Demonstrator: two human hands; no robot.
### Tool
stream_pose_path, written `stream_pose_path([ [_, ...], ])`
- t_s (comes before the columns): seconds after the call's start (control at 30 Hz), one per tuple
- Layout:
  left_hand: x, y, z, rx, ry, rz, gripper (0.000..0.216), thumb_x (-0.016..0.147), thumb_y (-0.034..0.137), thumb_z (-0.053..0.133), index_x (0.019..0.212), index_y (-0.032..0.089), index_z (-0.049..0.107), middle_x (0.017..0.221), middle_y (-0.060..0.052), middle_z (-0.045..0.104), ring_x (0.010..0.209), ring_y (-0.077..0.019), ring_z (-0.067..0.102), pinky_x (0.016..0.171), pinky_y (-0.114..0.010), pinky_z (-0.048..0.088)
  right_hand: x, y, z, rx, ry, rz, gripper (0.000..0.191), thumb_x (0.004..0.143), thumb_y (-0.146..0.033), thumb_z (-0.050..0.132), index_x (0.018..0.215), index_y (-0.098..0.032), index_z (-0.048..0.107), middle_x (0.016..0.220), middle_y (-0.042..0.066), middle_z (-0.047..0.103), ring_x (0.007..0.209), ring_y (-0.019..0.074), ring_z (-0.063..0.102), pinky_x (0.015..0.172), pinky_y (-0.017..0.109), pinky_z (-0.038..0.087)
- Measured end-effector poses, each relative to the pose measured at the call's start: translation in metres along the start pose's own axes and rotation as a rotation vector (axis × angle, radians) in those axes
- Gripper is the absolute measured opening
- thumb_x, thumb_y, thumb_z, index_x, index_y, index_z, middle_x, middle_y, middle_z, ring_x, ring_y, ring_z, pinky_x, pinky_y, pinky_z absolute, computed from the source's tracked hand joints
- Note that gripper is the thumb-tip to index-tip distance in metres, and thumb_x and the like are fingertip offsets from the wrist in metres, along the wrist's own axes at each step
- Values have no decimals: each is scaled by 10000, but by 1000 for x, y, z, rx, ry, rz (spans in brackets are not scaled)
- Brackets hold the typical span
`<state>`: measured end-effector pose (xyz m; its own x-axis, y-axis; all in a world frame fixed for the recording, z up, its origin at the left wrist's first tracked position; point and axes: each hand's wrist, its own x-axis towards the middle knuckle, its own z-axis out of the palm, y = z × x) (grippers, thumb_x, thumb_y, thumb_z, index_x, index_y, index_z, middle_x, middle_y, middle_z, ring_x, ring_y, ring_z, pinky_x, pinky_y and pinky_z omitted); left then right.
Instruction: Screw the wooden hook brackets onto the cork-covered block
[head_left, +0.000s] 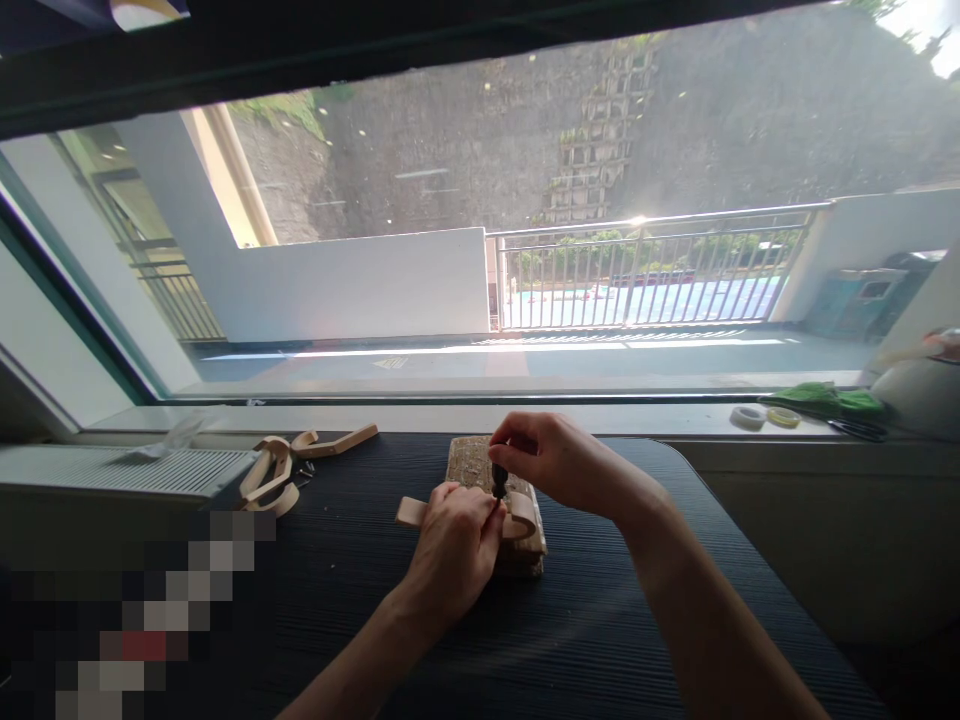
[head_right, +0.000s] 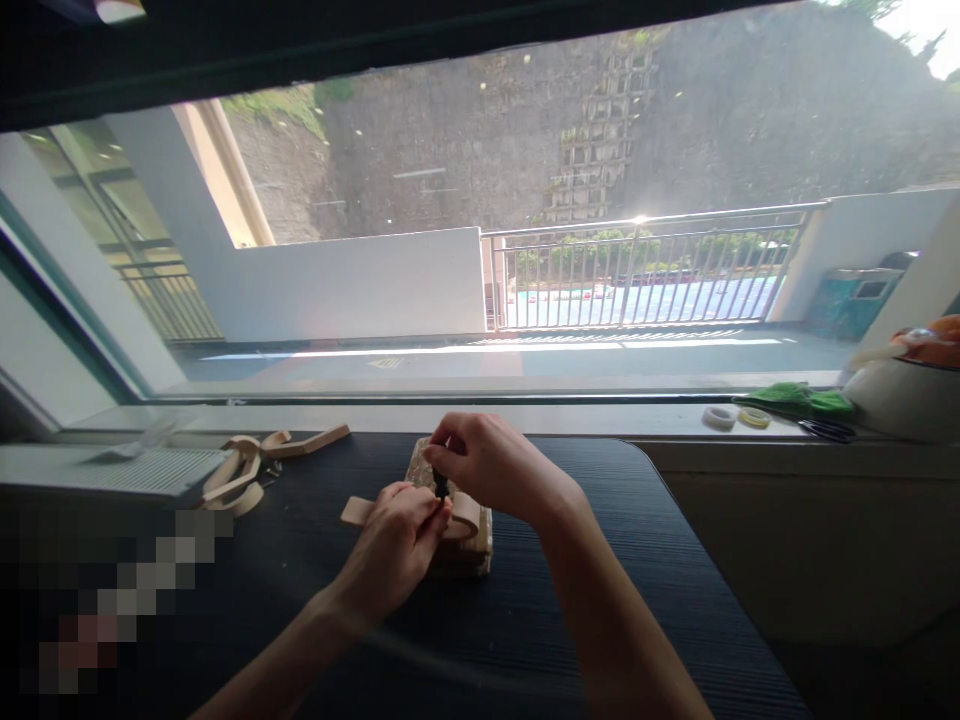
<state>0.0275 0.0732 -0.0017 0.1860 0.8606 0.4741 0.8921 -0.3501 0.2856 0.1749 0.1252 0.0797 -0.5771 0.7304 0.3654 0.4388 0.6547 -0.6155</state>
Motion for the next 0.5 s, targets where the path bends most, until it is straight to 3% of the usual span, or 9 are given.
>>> stream_pose_path([
  [0.13,0,0,0,0,4,-2,255,861,212,398,646,173,530,668,-24,597,690,-163,540,789,-344,379,-2,-5,-1,-36,-21,-36,245,806,-299,486,937,-192,663,669,2,612,601,100,502,555,219,342],
  [0.5,3,-4,-7,-79,13,-47,218,846,273,436,698,197,577,684,-25,617,740,-180,570,791,-341,388,4,-1,6,61,-65,-26,221,792,-308,498,817,-165,665,656,-1,612,609,100,507,549,214,341],
])
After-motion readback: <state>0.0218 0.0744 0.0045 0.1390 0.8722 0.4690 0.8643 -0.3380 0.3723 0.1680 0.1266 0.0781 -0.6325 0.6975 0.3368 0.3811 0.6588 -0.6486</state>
